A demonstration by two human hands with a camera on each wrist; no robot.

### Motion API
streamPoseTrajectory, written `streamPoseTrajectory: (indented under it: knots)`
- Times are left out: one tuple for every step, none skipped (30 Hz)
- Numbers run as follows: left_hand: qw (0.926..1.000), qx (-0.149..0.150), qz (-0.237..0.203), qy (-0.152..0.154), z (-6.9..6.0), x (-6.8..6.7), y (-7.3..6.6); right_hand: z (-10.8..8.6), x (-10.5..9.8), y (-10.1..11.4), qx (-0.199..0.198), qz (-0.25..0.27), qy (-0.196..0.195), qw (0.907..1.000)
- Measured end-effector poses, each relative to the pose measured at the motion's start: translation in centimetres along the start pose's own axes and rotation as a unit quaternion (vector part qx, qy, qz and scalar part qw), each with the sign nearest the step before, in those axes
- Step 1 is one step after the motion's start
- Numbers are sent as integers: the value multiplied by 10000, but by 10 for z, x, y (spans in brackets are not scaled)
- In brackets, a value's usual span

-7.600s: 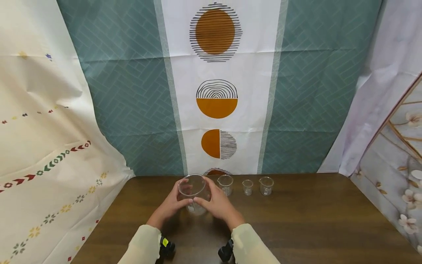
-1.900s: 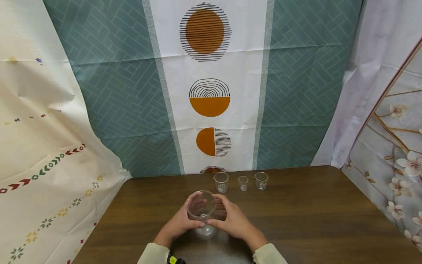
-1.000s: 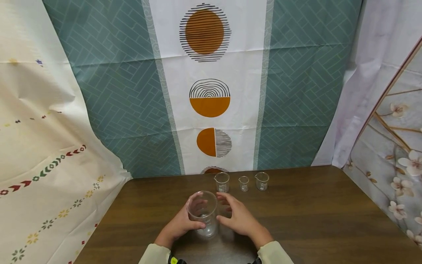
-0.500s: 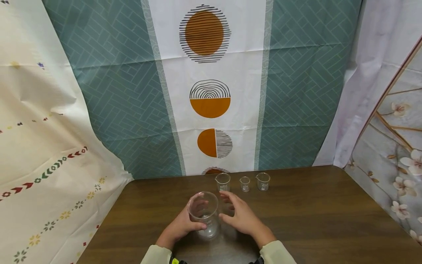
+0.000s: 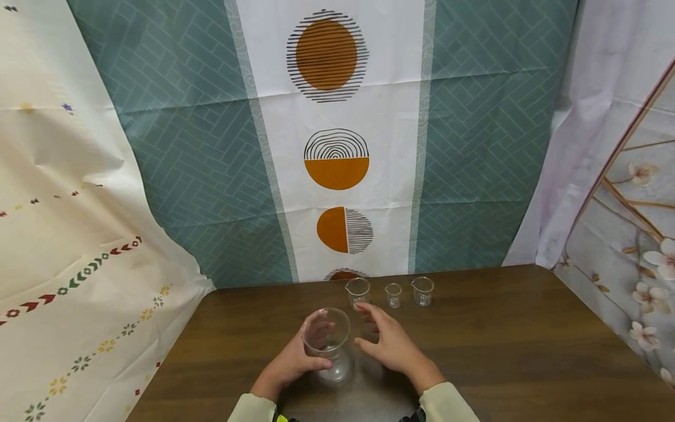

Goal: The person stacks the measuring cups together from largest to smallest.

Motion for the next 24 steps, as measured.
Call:
streamPoseTrajectory:
  knots:
    - [10000, -7, -17, 3, 0, 0, 0, 0, 0, -1, 3, 10, -8, 10000]
    - [10000, -14, -24, 6, 0, 0, 0, 1, 0, -1, 14, 12, -17, 10000]
    - [10000, -22, -32, 5, -1, 0, 0, 1, 0, -1, 13, 25, -21, 10000]
    - [10000, -23, -38, 3, -1, 0, 0, 2, 0, -2, 13, 40, -24, 10000]
    - [10000, -23, -57, 7, -1, 0, 0, 3, 0, -2, 15, 46, -25, 10000]
    - [10000, -17, -45, 8, -1, 0, 0, 3, -1, -2, 17, 54, -22, 10000]
    - [10000, -11, -48, 9, 0, 0, 0, 4, -1, -2, 23, 66, -23, 10000]
    - [10000, -5, -45, 13, 0, 0, -1, 4, -1, -2, 23, 72, -24, 10000]
    - [10000, 2, -45, 17, 0, 0, -1, 5, -2, -2, 13, 76, -26, 10000]
    - [10000, 13, -35, 29, 0, 1, -1, 5, -2, -2, 13, 70, -35, 10000]
    - [10000, 18, -33, 38, 1, 1, -2, 5, -2, -2, 20, 61, -50, 10000]
    - [10000, 30, -28, 44, 1, 1, -2, 5, -2, -2, 25, 65, -71, 10000]
    - [10000, 36, -39, 57, 1, 2, -3, 5, -2, -1, 26, 53, -95, 9999]
    - [10000, 50, -35, 68, 1, 2, -3, 6, -2, -1, 37, 43, -110, 9999]
    - [9999, 68, -28, 79, 1, 2, -3, 6, -2, -1, 43, 27, -130, 9999]
    - [9999, 88, -19, 88, 1, 2, -3, 6, -2, -2, 52, 6, -151, 9999]
    - [9999, 128, -10, 100, 1, 2, -3, 7, -2, -2, 58, -3, -175, 9998]
    - [9998, 147, -1, 105, 1, 2, -2, 7, -2, -2, 54, -1, -198, 9998]
    - [9998, 154, 4, 105, 1, 2, -2, 7, -2, -2, 50, -7, -218, 9998]
    - [9998, 161, 13, 102, 0, 1, -2, 8, -2, -1, 46, -16, -238, 9997]
    - [9998, 162, 20, 94, 0, 1, -1, 9, -2, -1, 17, -40, -260, 9997]
    - [9998, 155, 20, 85, 0, 1, -1, 9, -2, -1, -10, -64, -282, 9996]
    - [9999, 139, 16, 78, 0, 1, -1, 10, -2, -1, -22, -66, -306, 9995]
    - [9999, 98, 12, 64, 0, 1, -1, 11, -2, -1, -38, -84, -326, 9994]
Point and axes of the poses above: each hand's wrist, its own z-axis towards the middle knuckle, its own x-axis out of the palm, y = z × x, the point moved 2 cm from there along z, towards the middle knuckle, and after that the axes turned 2 degrees about x, right-handed, at the moved point
